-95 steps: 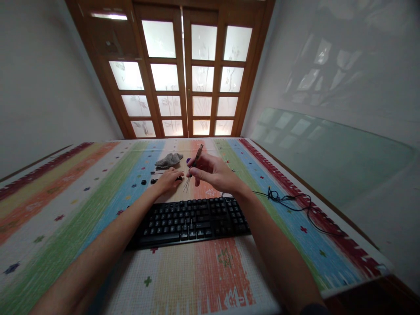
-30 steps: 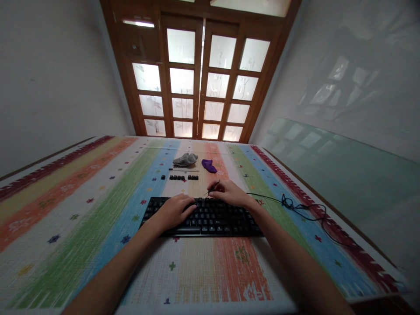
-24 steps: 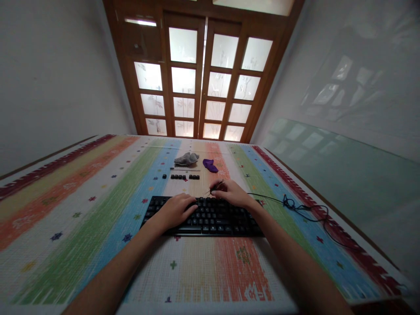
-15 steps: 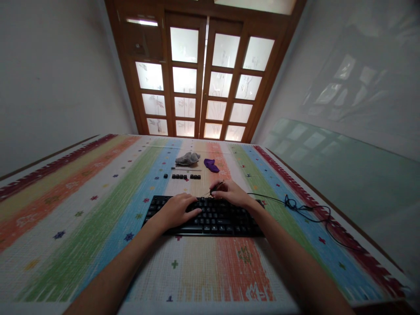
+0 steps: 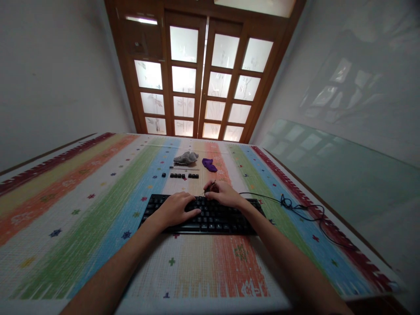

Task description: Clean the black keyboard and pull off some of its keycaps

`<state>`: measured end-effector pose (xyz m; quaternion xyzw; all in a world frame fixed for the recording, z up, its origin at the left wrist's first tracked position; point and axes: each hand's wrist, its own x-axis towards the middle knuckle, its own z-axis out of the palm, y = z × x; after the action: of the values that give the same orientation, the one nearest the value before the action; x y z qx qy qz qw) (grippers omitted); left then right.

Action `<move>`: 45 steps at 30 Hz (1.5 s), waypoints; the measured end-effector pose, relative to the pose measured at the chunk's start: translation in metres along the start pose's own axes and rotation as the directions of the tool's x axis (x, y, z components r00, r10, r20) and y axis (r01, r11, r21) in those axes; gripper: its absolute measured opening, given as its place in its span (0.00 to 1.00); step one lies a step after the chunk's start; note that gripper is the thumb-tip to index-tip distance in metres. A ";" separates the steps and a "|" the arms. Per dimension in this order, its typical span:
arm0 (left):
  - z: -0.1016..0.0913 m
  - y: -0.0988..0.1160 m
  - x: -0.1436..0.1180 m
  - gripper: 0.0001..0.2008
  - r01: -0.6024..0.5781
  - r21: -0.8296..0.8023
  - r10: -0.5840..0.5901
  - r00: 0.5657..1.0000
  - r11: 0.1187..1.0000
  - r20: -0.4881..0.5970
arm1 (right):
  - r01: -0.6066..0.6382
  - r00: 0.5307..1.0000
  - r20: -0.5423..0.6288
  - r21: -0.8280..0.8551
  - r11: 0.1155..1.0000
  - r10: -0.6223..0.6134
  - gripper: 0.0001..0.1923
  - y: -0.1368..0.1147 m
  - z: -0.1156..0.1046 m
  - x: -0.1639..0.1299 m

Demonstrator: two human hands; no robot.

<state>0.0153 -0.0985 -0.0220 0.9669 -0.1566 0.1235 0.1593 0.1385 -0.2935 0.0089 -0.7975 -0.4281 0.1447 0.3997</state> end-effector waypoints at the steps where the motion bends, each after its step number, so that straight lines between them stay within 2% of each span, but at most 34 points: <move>1: 0.000 0.000 0.000 0.19 -0.002 -0.001 0.002 1.000 1.000 -0.002 | 0.009 1.000 -0.016 -0.024 1.000 -0.009 0.06 -0.002 0.001 0.000; 4: 0.000 0.000 0.000 0.19 0.003 -0.006 -0.003 1.000 1.000 -0.003 | 0.040 0.999 -0.033 -0.076 0.996 -0.043 0.07 -0.005 0.004 0.002; 10: 0.000 -0.001 -0.001 0.19 0.008 -0.006 -0.008 1.000 1.000 0.013 | 0.110 0.994 0.016 -0.152 0.982 -0.109 0.09 -0.014 0.009 0.003; 15: -0.001 0.000 -0.001 0.19 0.006 -0.012 -0.006 1.000 1.000 0.008 | 0.084 0.996 0.018 -0.201 0.976 -0.082 0.09 -0.020 0.009 0.004; 33: -0.005 0.003 -0.001 0.19 0.009 -0.009 -0.009 1.000 1.000 0.028 | -0.053 0.999 -0.010 -0.014 0.998 0.053 0.03 -0.009 0.008 0.023; 45: -0.006 0.004 -0.002 0.20 0.028 -0.033 -0.027 0.999 0.999 0.025 | -0.074 0.997 0.013 -0.036 0.997 0.075 0.02 -0.012 0.005 0.028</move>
<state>0.0106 -0.0996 -0.0162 0.9677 -0.1471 0.1066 0.1749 0.1453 -0.2653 0.0182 -0.8189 -0.4034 0.1574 0.3768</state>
